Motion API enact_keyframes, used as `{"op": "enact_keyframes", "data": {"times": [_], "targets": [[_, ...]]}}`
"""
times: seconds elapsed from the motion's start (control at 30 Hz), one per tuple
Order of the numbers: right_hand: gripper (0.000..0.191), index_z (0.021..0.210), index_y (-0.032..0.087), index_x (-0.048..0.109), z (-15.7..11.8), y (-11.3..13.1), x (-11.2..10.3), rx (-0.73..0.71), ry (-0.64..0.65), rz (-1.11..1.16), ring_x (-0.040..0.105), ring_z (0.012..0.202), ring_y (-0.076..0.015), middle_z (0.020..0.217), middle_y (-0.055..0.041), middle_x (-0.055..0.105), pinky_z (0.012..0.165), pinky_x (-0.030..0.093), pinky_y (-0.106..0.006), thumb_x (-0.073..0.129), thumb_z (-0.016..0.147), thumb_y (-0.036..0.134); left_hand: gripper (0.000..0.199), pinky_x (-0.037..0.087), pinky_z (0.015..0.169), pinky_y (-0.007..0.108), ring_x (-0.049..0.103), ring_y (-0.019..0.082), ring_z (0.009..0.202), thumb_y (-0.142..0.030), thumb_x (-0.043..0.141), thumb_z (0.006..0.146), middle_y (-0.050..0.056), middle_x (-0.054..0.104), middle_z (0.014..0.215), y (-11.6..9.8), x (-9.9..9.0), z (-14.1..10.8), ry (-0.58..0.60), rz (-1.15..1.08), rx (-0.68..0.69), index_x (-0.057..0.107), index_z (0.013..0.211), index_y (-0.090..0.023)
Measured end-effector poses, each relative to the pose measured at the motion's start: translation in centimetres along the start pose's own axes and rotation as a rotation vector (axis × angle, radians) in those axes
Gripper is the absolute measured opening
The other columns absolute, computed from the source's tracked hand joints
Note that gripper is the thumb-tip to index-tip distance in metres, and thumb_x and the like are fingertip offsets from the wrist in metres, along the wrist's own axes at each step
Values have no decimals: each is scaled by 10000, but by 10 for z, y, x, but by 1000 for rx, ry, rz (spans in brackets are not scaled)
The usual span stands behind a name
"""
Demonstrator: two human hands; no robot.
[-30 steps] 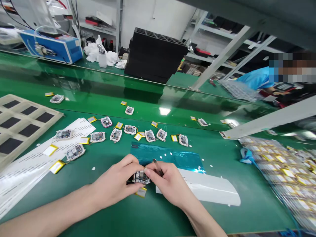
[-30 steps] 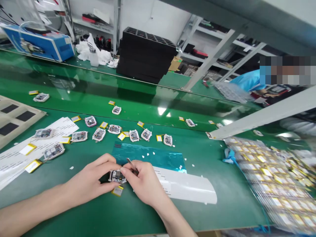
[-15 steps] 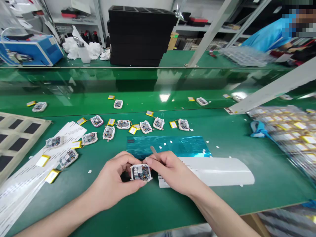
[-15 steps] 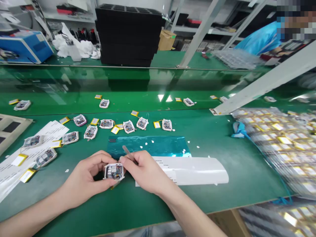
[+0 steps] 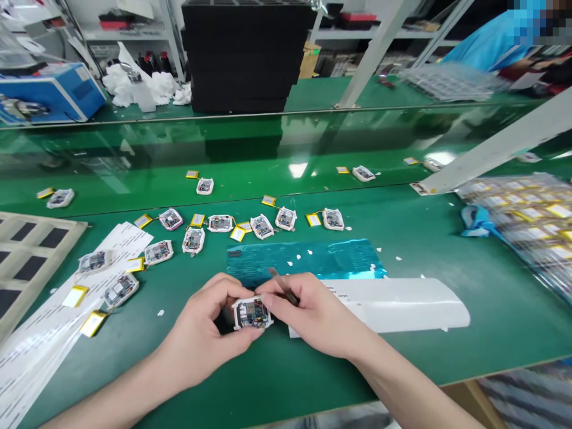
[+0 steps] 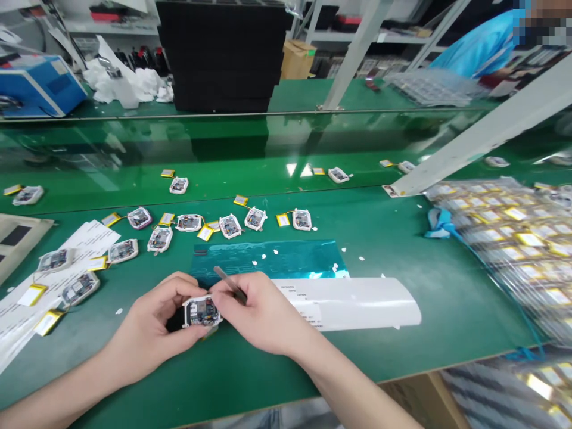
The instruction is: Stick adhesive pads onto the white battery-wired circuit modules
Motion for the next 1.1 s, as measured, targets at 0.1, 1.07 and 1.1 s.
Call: {"op": "enact_keyframes", "data": {"times": [0.1,1.07,1.1], "targets": [[261,833,178,762,-4,6,0,-11,-33,-22,538,619,-126,738,-13,704,588,445,-239,564,892,337,193,522,726,265,659,153,822,-208,739,822,22,641,948,-4,1,-1,-4,-9,11,671,1003,-216],[264,783,205,628,-31,41,17,-654,-524,-1172,473,562,-139,618,22,481,549,312,-311,489,981,100,321,387,381,156,552,97,413,-299,651,906,-50,589,497,2,-8,-5,-197,62,-250,772,1189,-210],[269,791,203,640,-32,42,17,-661,-513,-1176,467,561,-141,619,19,479,543,315,-315,482,984,102,324,394,384,153,558,96,416,-296,652,905,-51,589,495,2,-9,-6,-199,65,-248,771,1193,-207]]}}
Point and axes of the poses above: each hand's wrist, its own z-axis towards the middle knuckle, its own x-axis out of the palm, y = z × x, the point moved 8 cm from there along z, towards the middle knuckle
